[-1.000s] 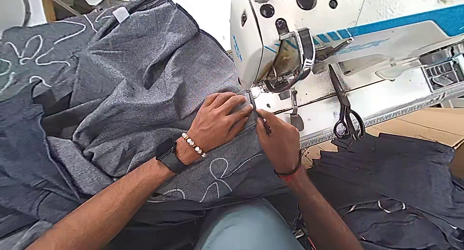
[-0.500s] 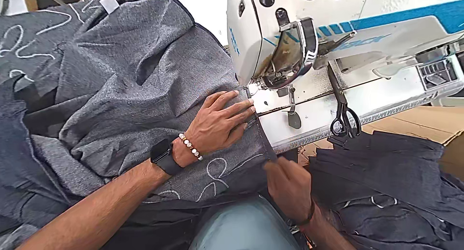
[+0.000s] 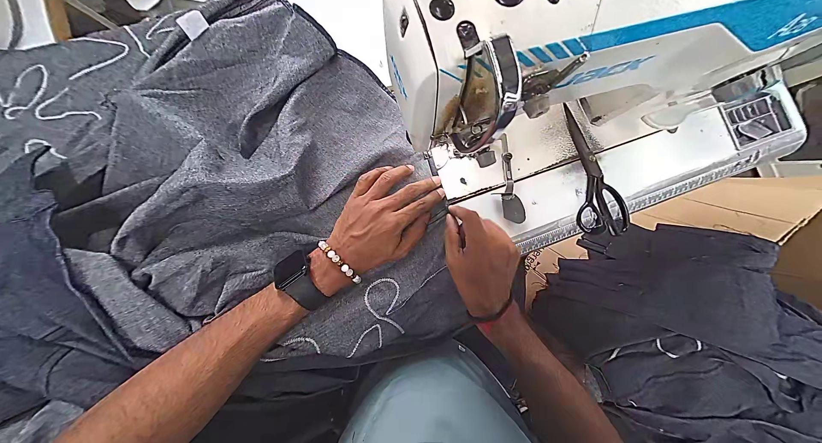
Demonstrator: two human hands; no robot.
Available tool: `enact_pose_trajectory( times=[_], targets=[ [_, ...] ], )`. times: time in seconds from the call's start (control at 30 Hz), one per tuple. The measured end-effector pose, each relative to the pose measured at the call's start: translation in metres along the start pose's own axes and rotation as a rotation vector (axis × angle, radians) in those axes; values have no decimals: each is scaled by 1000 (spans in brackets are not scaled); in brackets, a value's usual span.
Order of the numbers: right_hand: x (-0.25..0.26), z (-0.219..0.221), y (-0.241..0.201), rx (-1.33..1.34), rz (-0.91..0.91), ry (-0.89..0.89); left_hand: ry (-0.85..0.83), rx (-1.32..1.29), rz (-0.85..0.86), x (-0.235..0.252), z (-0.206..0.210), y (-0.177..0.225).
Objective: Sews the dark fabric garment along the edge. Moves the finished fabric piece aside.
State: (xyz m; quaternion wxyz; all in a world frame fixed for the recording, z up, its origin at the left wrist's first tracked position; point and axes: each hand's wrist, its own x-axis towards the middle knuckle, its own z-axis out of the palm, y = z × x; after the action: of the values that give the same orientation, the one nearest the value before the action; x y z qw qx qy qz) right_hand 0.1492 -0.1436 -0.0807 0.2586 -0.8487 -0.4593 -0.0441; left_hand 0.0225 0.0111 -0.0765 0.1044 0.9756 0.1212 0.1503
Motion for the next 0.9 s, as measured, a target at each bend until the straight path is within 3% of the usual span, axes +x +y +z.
enact_pose_trajectory(
  times=[0.2,0.33,0.63,0.9],
  targets=[
    [-12,-15,5,-77,-179,-100,-11,-24,5,-1,-1,0],
    [-3,-24,9,-88,-204,-217,-24,-11,14,-1,-1,-2],
    [43,-9,2,-105,-206,-261,31,63,-36,19,-7,-27],
    [70,10,-11,-124,-170,-217,90,131,273,49,-22,-90]
  ],
)
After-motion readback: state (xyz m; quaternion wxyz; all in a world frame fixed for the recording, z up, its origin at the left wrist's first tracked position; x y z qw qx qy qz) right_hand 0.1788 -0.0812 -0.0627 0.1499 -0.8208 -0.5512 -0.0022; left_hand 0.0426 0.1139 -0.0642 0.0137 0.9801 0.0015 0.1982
